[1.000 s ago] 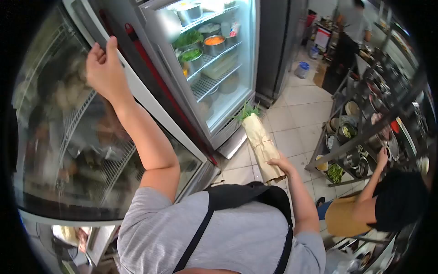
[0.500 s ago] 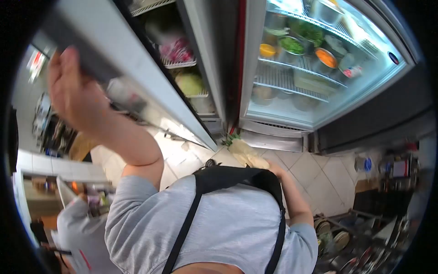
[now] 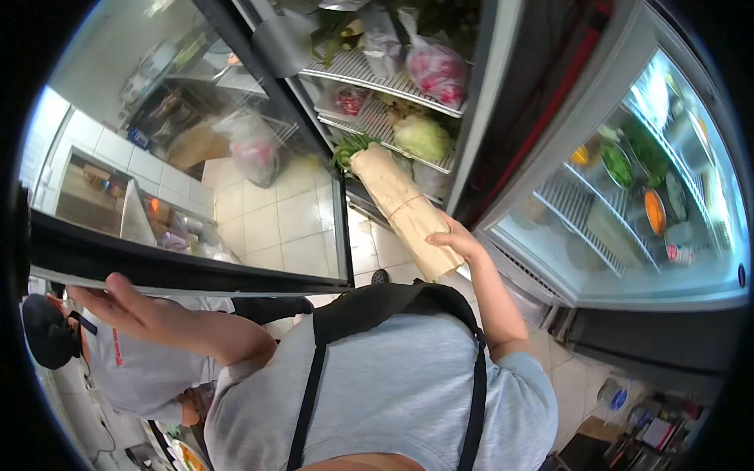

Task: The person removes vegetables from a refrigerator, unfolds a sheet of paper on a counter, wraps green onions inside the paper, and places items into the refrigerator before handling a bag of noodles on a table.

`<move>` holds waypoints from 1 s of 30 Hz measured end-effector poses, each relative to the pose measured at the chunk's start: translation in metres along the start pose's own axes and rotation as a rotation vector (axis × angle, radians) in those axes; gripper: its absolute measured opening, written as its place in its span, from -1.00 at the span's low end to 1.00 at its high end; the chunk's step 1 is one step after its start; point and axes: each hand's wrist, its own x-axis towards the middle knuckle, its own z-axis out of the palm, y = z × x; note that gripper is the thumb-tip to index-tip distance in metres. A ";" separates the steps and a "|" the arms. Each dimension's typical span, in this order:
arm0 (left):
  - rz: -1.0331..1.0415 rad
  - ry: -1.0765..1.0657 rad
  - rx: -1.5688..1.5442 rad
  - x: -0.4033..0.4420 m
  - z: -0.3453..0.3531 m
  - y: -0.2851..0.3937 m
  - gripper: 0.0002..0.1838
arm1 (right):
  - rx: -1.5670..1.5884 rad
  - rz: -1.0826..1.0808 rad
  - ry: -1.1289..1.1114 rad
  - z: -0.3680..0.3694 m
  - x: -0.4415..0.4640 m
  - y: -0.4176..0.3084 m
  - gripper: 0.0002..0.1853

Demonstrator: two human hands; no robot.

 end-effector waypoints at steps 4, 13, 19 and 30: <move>0.232 0.387 -0.104 -0.044 0.022 -0.017 -0.52 | -0.033 0.024 -0.022 0.001 0.022 -0.006 -0.15; -1.204 -0.860 -0.470 -0.332 0.319 -0.200 -0.60 | -0.410 0.228 -0.004 -0.008 0.001 0.027 -0.10; -1.918 -0.654 -0.622 -0.342 0.422 -0.219 -0.64 | -0.473 0.397 0.231 0.006 -0.041 0.085 -0.10; -1.731 -0.627 -0.863 -0.294 0.337 -0.208 -0.71 | -0.499 0.401 0.325 0.023 -0.061 0.091 -0.16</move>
